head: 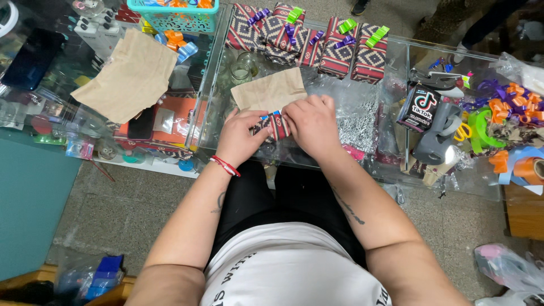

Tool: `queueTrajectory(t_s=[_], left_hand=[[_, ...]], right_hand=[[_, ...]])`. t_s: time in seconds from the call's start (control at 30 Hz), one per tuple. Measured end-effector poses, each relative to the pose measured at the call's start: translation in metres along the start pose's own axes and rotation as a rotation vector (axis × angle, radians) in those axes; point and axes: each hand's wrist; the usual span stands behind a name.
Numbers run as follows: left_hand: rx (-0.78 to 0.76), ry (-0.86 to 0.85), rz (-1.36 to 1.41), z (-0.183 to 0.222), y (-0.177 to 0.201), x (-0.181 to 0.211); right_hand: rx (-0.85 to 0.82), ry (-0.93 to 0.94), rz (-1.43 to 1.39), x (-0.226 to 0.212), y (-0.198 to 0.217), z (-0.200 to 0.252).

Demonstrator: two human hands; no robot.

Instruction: The person wraps small rectangular boxes in patterned paper on a glass counter. They fold the paper around each box, secure it with tape, and add a ribbon bow. The wrapped items are placed in a row on the counter.

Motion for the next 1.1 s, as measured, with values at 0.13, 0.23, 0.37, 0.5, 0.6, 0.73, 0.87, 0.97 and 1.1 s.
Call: queueTrajectory(t_s=[0.13, 0.23, 0.37, 0.5, 0.6, 0.73, 0.87, 0.97, 1.1], left_hand=[[0.074, 0.045, 0.002, -0.001, -0.014, -0.014], [0.128, 0.088, 0.043, -0.001, -0.010, -0.006], [0.157, 0.131, 0.048, -0.001, -0.008, -0.004], [0.191, 0.162, 0.063, -0.001, -0.006, -0.002], [0.209, 0.178, 0.086, -0.001, 0.000, 0.005], [0.193, 0.237, 0.062, -0.005, -0.002, -0.003], [0.154, 0.283, 0.013, -0.009, -0.002, -0.010], [0.134, 0.275, 0.002, -0.011, 0.002, -0.004], [0.034, 0.289, -0.005, -0.013, 0.020, 0.024]], right_hand=[[0.085, -0.021, -0.081, -0.007, -0.005, 0.012], [0.189, 0.002, -0.051, -0.015, -0.003, 0.035], [0.170, 0.042, -0.119, -0.023, -0.002, 0.054], [-0.032, 0.046, -0.164, -0.015, -0.012, 0.060], [-0.100, 0.066, -0.170, -0.018, -0.006, 0.055], [-0.169, 0.049, -0.179, -0.019, -0.008, 0.051], [-0.251, 0.020, -0.167, -0.021, -0.011, 0.047], [-0.267, 0.000, -0.129, -0.024, -0.009, 0.041], [-0.343, -0.029, -0.097, -0.026, -0.004, 0.031]])
Point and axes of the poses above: each hand's wrist, its own z-axis away from the middle knuckle, its own y-axis out of the back of the hand, x = y × z, and after that the axes turned 8 degrees about -y, right-handed
